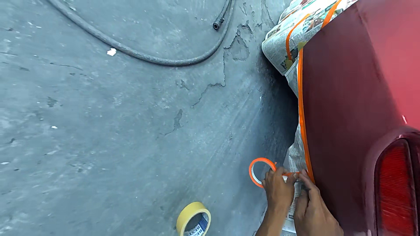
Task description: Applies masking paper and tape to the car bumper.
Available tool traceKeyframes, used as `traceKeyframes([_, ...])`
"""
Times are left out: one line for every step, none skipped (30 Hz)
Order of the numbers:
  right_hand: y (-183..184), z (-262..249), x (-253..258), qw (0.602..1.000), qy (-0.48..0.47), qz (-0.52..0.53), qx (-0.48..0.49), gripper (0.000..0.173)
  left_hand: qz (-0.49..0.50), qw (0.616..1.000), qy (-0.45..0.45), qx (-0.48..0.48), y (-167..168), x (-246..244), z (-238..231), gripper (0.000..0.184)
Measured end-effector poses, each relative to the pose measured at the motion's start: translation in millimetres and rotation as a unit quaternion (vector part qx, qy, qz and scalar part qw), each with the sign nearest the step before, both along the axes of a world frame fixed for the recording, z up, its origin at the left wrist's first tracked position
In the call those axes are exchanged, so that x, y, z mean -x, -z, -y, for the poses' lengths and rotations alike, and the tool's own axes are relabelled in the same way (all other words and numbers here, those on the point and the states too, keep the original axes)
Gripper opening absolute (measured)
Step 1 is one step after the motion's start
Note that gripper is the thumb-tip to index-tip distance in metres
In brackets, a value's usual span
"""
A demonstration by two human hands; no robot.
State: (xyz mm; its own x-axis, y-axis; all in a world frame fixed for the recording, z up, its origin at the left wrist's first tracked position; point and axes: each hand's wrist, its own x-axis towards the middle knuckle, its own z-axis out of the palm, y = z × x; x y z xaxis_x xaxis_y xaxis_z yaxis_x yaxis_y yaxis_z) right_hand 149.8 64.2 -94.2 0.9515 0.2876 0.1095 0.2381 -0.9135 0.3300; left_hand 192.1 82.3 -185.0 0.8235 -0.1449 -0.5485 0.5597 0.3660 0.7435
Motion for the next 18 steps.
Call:
traceKeyframes([0.2,0.3,-0.2,1.0,0.0,0.002,0.0,0.036,0.002,1.0,0.004,0.012,-0.9,-2.1,2.4,0.036])
traceKeyframes([0.7,0.3,-0.4,1.0,-0.003,0.006,0.002,0.036,0.004,1.0,0.011,0.022,-1.9,-4.2,4.3,0.035])
traceKeyframes([0.8,0.0,-0.4,1.0,-0.005,0.007,0.003,0.036,0.006,0.999,0.018,0.029,-3.2,-5.9,5.8,0.034])
traceKeyframes([1.2,0.0,-0.6,1.0,-0.008,0.012,0.003,0.036,0.008,0.999,0.025,0.038,-4.7,-7.2,6.5,0.034])
traceKeyframes([1.3,0.2,-1.0,1.0,-0.01,0.014,0.002,0.035,0.011,0.998,0.032,0.046,-6.0,-8.5,6.6,0.034])
traceKeyframes([1.2,0.5,-1.3,1.0,-0.012,0.013,-0.004,0.035,0.013,0.998,0.04,0.057,-6.7,-9.6,6.5,0.034])
traceKeyframes([1.0,0.7,-1.5,1.0,-0.011,0.008,-0.009,0.036,0.016,0.996,0.044,0.071,-6.6,-11.1,6.0,0.033])
traceKeyframes([0.9,0.8,-1.4,1.0,-0.009,0.006,-0.011,0.036,0.021,0.995,0.047,0.082,-6.2,-12.5,5.7,0.031])
traceKeyframes([1.0,1.0,-1.4,1.0,-0.008,0.007,-0.01,0.036,0.026,0.995,0.047,0.089,-6.0,-14.3,6.4,0.03])
traceKeyframes([1.2,0.9,-1.5,1.0,-0.007,0.01,-0.011,0.036,0.033,0.994,0.044,0.093,-5.2,-16.4,9.5,0.029])
traceKeyframes([1.7,0.7,-1.2,1.0,-0.005,0.016,-0.009,0.036,0.039,0.995,0.038,0.089,-2.9,-19.2,18.0,0.028])
traceKeyframes([3.1,1.3,-1.5,1.0,-0.009,0.029,-0.006,0.037,0.047,0.995,0.033,0.077,0.1,-23.2,29.6,0.027])
traceKeyframes([4.3,1.9,-2.0,0.999,-0.013,0.04,-0.005,0.036,0.059,0.995,0.033,0.072,1.0,-26.6,36.5,0.028])
traceKeyframes([5.3,2.5,-2.2,0.999,-0.018,0.05,-0.007,0.036,0.067,0.994,0.039,0.073,1.4,-29.2,40.3,0.03])
traceKeyframes([5.9,2.9,-2.2,0.998,-0.022,0.057,-0.011,0.035,0.071,0.994,0.044,0.077,1.9,-30.7,41.6,0.035])
traceKeyframes([6.1,3.1,-1.9,0.998,-0.023,0.062,-0.013,0.035,0.068,0.993,0.05,0.08,3.0,-31.1,41.2,0.046])
traceKeyframes([5.8,3.4,-1.1,0.998,-0.022,0.064,-0.016,0.035,0.055,0.994,0.045,0.083,2.6,-28.8,37.5,0.058])
traceKeyframes([5.2,4.2,0.0,0.997,-0.025,0.065,-0.026,0.034,0.028,0.996,0.01,0.081,0.3,-24.5,32.6,0.063])
